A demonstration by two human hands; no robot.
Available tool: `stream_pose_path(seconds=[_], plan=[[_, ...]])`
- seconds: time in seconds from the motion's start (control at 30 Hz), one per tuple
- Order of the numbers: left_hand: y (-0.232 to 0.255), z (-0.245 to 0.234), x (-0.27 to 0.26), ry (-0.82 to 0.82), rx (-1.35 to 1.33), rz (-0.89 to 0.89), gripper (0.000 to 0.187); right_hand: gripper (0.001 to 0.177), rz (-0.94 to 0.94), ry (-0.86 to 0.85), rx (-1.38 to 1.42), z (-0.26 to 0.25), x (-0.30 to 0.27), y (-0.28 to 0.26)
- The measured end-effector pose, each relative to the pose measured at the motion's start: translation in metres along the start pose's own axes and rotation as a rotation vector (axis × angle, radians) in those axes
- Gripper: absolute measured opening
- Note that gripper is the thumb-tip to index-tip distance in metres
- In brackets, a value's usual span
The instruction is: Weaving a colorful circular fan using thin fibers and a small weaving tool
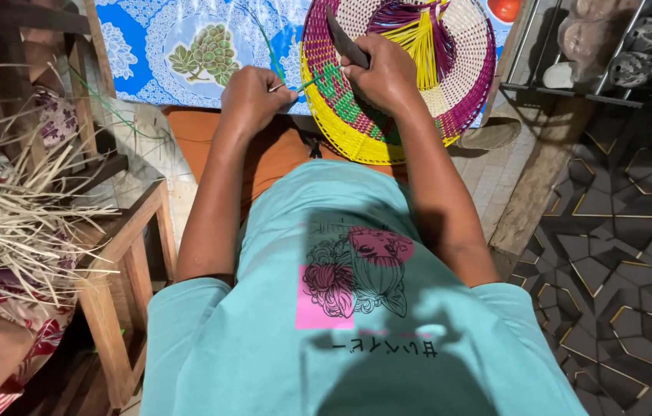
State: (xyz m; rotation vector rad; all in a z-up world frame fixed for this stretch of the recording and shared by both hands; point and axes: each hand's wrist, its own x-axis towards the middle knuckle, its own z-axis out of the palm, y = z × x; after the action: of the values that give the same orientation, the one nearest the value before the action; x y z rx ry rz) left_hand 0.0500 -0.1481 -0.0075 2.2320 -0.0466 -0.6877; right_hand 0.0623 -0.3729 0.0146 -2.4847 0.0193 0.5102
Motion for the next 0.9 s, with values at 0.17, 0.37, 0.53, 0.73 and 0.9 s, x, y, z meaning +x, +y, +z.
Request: stream_pose_path(seconds=[0.17,0.37,0.53,0.73,0.9], plan=[[0.010,-0.005,-0.001,-0.016,-0.061,-0.005,0.030,0.006,0.009,0.009,0.010,0.001,-0.002,-0.001],[0.008,-0.004,-0.001,-0.024,-0.060,0.007,0.031,0.005,0.000,0.011,0.011,0.003,-0.003,0.000],[0.005,-0.005,-0.001,-0.022,-0.063,0.020,0.030,0.007,0.017,0.020,0.006,0.002,-0.003,-0.002],[0.006,-0.007,-0.004,-0.021,-0.104,0.020,0.031,0.004,0.037,0.025,0.011,0.002,-0.003,-0.002],[-0.003,-0.002,0.001,-0.018,-0.083,0.013,0.029,0.003,0.038,0.021,0.018,0.003,-0.001,0.000]])
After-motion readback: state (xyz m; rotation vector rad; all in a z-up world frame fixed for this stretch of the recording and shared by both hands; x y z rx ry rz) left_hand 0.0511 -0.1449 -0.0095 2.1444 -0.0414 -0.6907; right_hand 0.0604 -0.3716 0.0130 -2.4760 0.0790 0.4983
